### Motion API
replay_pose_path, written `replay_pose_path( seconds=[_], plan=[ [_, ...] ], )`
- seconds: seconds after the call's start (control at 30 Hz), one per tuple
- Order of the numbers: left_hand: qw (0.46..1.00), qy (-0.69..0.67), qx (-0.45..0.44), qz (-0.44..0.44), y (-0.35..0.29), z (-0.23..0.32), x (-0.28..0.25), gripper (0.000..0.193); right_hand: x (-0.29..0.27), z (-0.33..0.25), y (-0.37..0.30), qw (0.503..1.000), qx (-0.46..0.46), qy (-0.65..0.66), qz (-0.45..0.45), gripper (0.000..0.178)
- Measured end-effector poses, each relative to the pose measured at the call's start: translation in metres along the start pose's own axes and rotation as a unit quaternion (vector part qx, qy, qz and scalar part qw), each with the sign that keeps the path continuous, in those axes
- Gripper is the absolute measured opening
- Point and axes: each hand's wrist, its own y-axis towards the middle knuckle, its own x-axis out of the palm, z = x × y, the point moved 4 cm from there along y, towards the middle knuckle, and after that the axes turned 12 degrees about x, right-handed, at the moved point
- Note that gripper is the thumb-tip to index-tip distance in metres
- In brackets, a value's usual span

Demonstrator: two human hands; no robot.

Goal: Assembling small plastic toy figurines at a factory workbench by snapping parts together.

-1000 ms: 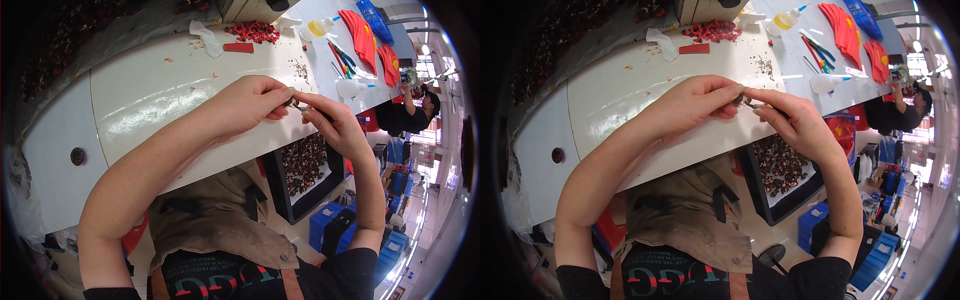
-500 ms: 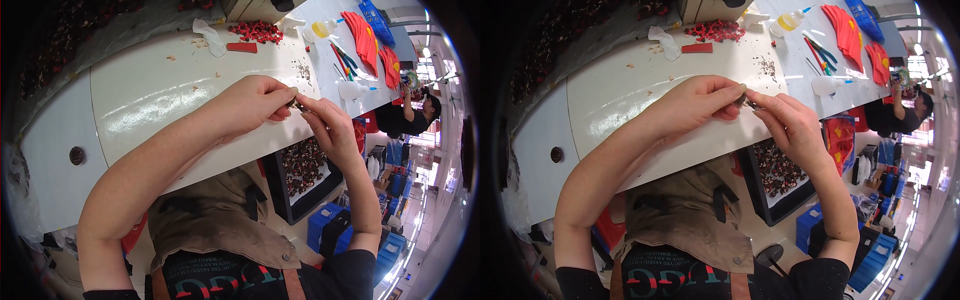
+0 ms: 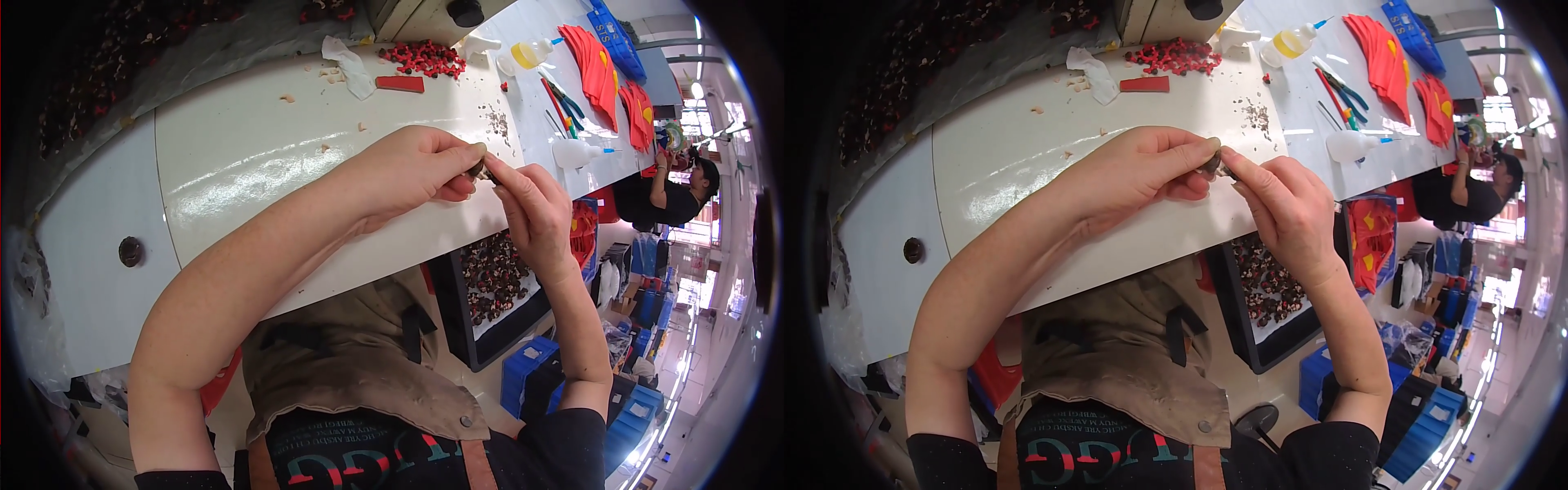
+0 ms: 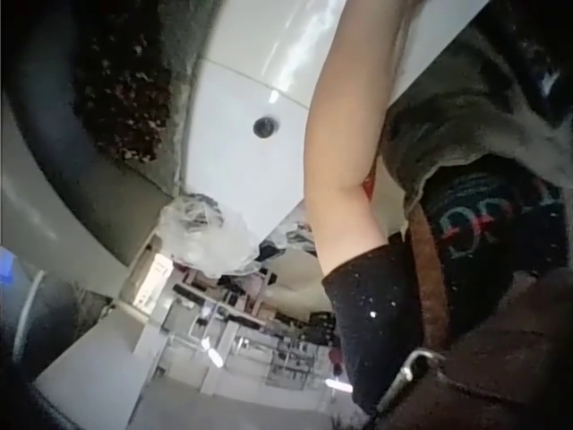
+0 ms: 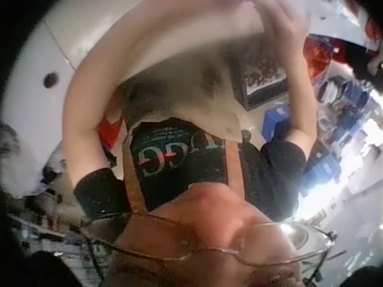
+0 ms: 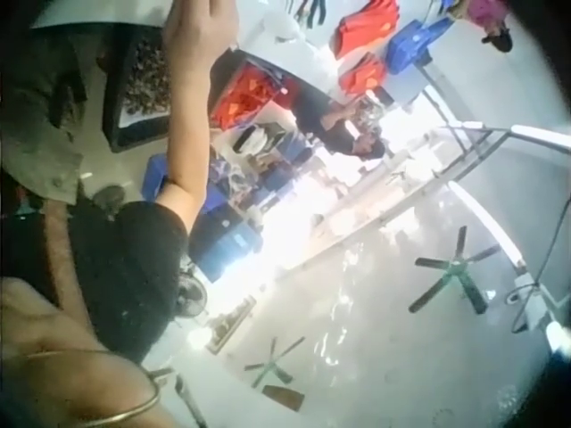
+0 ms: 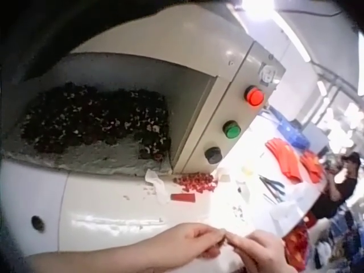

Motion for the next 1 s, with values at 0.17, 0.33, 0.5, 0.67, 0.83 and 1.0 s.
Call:
replay_pose_path(
  seconds=[0.17,0.33,0.5,0.67,0.83,1.0],
  plan=[
    [1.0,-0.02,-0.015,-0.009,-0.005,0.002,0.001,0.037,0.004,0.0,-0.004,0.993,0.073,0.09,-0.015,0.036],
    [1.0,0.003,0.002,0.022,-0.006,0.004,0.003,0.038,-0.007,-0.003,0.002,0.98,0.117,0.131,-0.094,0.036],
    [1.0,0.013,0.0,0.009,-0.005,0.006,0.007,0.04,-0.016,-0.002,0.002,0.98,0.106,0.133,-0.106,0.037],
    [1.0,0.021,-0.007,0.0,-0.009,0.009,0.006,0.04,-0.018,-0.008,0.003,0.994,0.056,0.004,-0.093,0.036],
    [1.0,0.011,-0.007,0.014,-0.014,0.011,-0.001,0.039,-0.008,-0.019,0.003,0.999,0.026,-0.038,-0.026,0.036],
    [1.0,-0.012,-0.012,0.013,-0.017,0.011,-0.001,0.038,0.005,-0.019,0.0,0.997,0.057,0.004,0.043,0.037]
  ],
)
